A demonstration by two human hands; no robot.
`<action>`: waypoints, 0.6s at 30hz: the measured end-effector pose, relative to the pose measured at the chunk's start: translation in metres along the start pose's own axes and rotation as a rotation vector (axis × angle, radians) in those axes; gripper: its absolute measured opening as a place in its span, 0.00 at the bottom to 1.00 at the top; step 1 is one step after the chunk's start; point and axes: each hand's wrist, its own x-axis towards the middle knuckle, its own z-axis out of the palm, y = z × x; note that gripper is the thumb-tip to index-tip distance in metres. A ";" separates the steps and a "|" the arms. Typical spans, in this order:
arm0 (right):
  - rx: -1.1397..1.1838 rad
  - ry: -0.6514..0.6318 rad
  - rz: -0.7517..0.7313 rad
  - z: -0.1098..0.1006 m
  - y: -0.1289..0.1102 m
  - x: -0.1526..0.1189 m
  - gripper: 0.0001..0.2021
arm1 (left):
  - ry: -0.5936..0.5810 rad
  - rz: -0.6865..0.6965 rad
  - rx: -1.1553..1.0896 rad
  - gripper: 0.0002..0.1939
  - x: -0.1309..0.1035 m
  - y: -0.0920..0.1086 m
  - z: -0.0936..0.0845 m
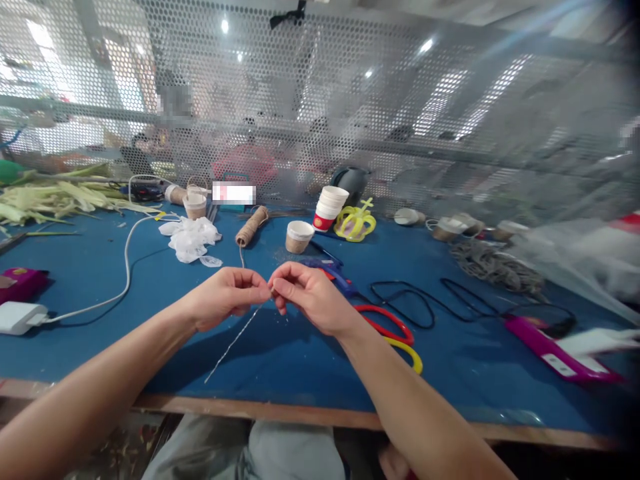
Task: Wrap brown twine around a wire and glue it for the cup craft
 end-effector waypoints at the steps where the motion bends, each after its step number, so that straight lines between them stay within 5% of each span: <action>1: -0.001 0.006 0.007 0.000 0.000 0.000 0.10 | -0.005 0.001 -0.001 0.13 0.000 0.000 0.000; 18: -0.309 0.020 0.012 0.001 -0.006 -0.002 0.12 | 0.046 0.125 0.476 0.09 -0.001 0.000 -0.006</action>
